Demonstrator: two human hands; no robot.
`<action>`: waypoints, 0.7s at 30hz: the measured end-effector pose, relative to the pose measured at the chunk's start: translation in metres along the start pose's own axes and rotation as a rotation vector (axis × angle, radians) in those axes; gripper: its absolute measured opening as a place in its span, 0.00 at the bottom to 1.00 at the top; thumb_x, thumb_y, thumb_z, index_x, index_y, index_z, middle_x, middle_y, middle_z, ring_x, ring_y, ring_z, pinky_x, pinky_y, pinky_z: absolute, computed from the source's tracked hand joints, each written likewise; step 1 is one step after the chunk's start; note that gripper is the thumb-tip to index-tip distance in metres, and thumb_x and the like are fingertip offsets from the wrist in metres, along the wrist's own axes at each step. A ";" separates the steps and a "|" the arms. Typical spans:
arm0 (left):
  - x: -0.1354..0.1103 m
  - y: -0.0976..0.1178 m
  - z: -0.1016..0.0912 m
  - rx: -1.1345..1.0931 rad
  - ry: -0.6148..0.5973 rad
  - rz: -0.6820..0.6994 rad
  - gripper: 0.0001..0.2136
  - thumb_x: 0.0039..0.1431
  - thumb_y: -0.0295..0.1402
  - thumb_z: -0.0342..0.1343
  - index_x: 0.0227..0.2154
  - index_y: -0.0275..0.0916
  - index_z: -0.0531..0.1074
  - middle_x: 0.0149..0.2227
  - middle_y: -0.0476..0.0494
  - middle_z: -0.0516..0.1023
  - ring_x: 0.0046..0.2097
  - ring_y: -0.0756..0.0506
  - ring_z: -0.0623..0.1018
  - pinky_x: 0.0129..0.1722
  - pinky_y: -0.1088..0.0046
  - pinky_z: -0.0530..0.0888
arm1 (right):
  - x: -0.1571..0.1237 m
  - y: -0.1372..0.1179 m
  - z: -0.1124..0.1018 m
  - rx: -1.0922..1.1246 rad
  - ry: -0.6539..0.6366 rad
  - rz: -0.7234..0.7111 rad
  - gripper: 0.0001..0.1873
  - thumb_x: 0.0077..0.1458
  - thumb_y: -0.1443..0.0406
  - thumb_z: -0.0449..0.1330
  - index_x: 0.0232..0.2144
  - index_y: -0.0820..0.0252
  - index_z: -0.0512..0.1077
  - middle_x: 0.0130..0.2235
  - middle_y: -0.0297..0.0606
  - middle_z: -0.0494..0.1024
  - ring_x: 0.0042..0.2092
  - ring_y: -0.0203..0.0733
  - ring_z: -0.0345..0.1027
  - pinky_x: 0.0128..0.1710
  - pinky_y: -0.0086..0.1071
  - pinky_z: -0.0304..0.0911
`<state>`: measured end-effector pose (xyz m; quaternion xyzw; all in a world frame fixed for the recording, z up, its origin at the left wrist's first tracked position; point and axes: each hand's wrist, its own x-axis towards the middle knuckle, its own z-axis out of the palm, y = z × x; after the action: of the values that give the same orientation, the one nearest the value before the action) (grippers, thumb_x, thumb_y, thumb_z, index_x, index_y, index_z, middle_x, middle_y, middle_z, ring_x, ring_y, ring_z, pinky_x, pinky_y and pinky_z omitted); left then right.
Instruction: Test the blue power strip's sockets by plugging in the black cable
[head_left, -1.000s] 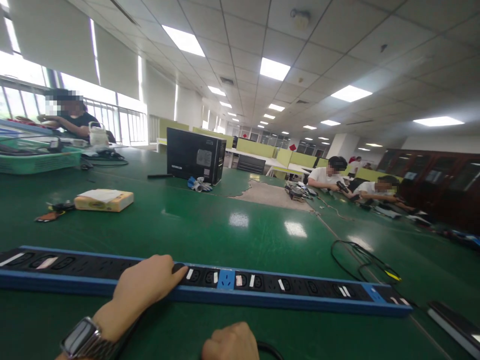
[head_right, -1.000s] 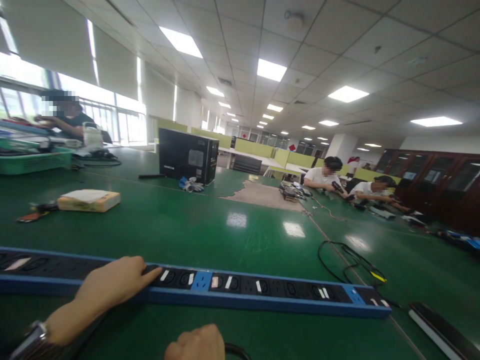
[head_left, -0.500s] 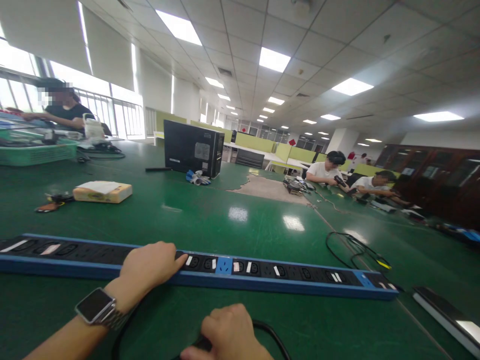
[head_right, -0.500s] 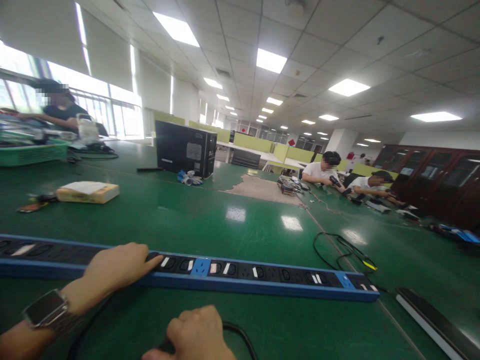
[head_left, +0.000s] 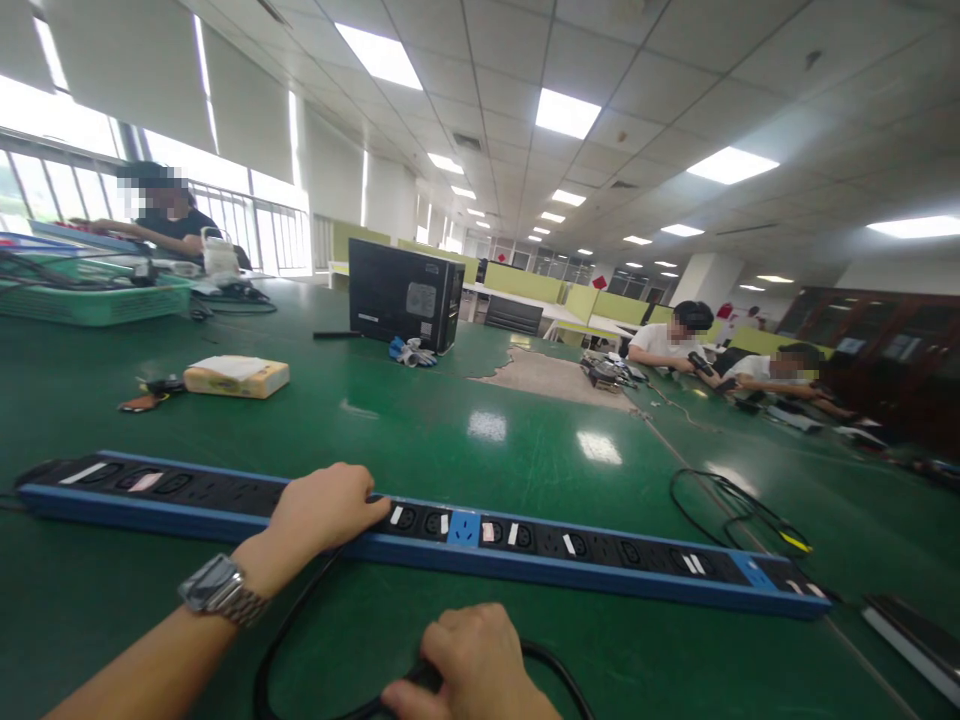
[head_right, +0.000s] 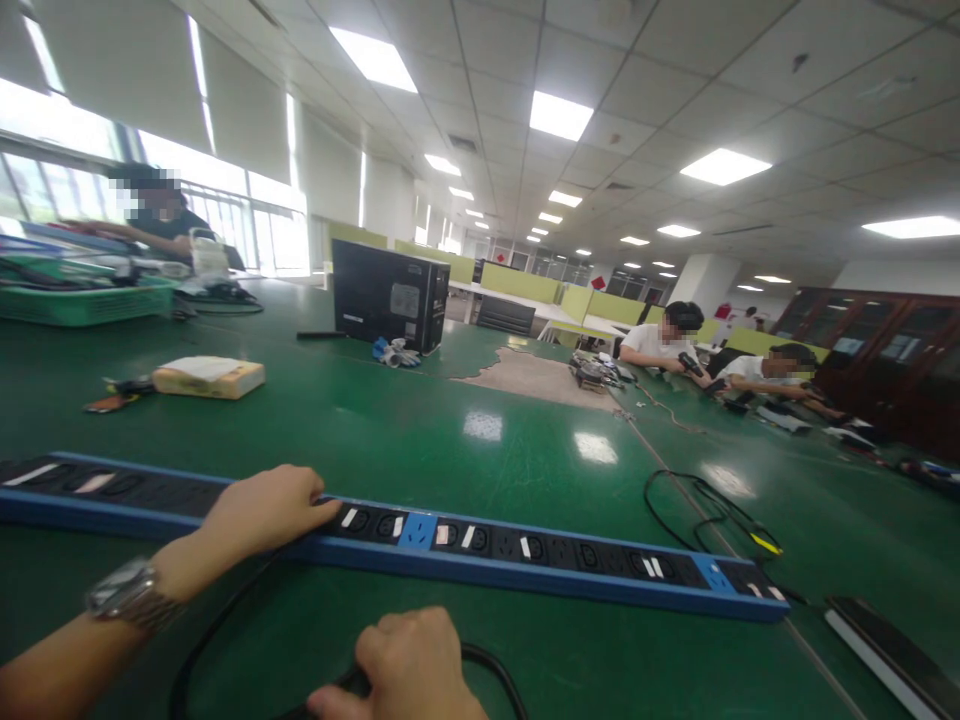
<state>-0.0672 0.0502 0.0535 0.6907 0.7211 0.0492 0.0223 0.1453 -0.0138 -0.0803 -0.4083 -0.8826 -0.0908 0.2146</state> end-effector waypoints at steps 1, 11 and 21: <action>0.001 0.000 0.000 0.001 0.006 -0.003 0.19 0.50 0.48 0.46 0.22 0.40 0.75 0.31 0.33 0.79 0.35 0.35 0.78 0.32 0.63 0.70 | 0.000 0.000 0.002 -0.004 0.020 -0.006 0.29 0.37 0.36 0.57 0.16 0.54 0.68 0.18 0.30 0.74 0.21 0.40 0.70 0.19 0.31 0.53; 0.001 -0.003 0.004 -0.013 0.028 0.006 0.20 0.51 0.49 0.46 0.18 0.40 0.72 0.29 0.36 0.79 0.33 0.37 0.77 0.29 0.68 0.65 | 0.000 0.002 0.024 -0.044 0.234 -0.032 0.32 0.37 0.34 0.52 0.12 0.56 0.61 0.15 0.32 0.67 0.20 0.38 0.64 0.23 0.33 0.52; 0.008 -0.010 -0.109 0.084 0.234 -0.011 0.29 0.56 0.58 0.41 0.17 0.38 0.69 0.20 0.47 0.69 0.28 0.45 0.70 0.32 0.72 0.62 | 0.004 0.006 -0.001 0.078 0.339 0.008 0.27 0.55 0.44 0.42 0.18 0.56 0.60 0.19 0.33 0.66 0.24 0.37 0.60 0.25 0.32 0.48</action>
<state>-0.0889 0.0533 0.1615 0.6767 0.7239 0.0993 -0.0907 0.1483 -0.0078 -0.0775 -0.3821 -0.8349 -0.1231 0.3766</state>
